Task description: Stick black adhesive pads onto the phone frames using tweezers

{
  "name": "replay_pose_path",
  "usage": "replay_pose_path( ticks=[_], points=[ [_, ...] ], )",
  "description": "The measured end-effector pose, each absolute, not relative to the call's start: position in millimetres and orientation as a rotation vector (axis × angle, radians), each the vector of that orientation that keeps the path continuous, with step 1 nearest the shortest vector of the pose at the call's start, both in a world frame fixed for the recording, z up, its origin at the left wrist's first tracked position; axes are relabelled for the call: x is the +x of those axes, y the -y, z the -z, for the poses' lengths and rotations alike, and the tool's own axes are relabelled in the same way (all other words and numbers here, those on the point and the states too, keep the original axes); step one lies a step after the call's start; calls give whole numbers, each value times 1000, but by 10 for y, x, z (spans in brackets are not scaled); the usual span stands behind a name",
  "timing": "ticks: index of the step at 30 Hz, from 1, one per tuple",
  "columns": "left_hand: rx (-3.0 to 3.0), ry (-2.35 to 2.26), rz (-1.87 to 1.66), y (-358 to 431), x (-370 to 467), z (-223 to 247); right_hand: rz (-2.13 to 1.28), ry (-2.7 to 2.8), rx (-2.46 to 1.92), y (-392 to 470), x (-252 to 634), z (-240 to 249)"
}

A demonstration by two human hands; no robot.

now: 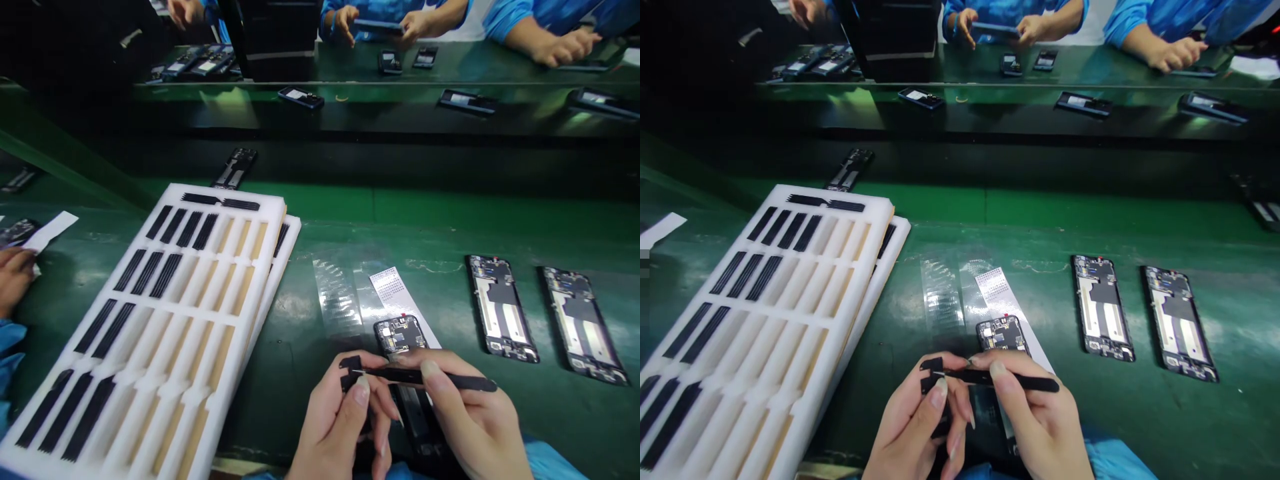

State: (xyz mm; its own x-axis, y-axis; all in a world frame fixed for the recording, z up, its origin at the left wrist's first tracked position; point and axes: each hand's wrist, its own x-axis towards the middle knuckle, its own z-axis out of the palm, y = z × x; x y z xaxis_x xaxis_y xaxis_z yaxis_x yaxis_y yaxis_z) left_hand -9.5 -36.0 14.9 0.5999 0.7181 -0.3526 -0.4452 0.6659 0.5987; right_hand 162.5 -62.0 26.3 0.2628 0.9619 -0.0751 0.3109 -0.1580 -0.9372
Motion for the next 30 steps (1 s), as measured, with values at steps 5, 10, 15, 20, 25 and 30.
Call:
replay_pose_path(
  ticks=[5,10,15,20,25,30],
  points=[
    [419,-654,-715,360,-71,-139,-878,1222,-1624,609,1619,-257],
    [294,-674,-704,314,-27,-131,-800,1235,-1661,709,1562,-264],
    [322,-903,-843,210,1,-197,-658,1003,-1707,475,1918,-288],
    [1173,-1188,-755,47,8,-173,-891,988,-1638,-305,2425,-135],
    [2514,-1279,-363,-297,187,-58,-1068,906,-1507,-735,2430,170],
    [2853,-1368,34,-596,396,86,-1129,980,-1476,-738,2369,305]
  ],
)
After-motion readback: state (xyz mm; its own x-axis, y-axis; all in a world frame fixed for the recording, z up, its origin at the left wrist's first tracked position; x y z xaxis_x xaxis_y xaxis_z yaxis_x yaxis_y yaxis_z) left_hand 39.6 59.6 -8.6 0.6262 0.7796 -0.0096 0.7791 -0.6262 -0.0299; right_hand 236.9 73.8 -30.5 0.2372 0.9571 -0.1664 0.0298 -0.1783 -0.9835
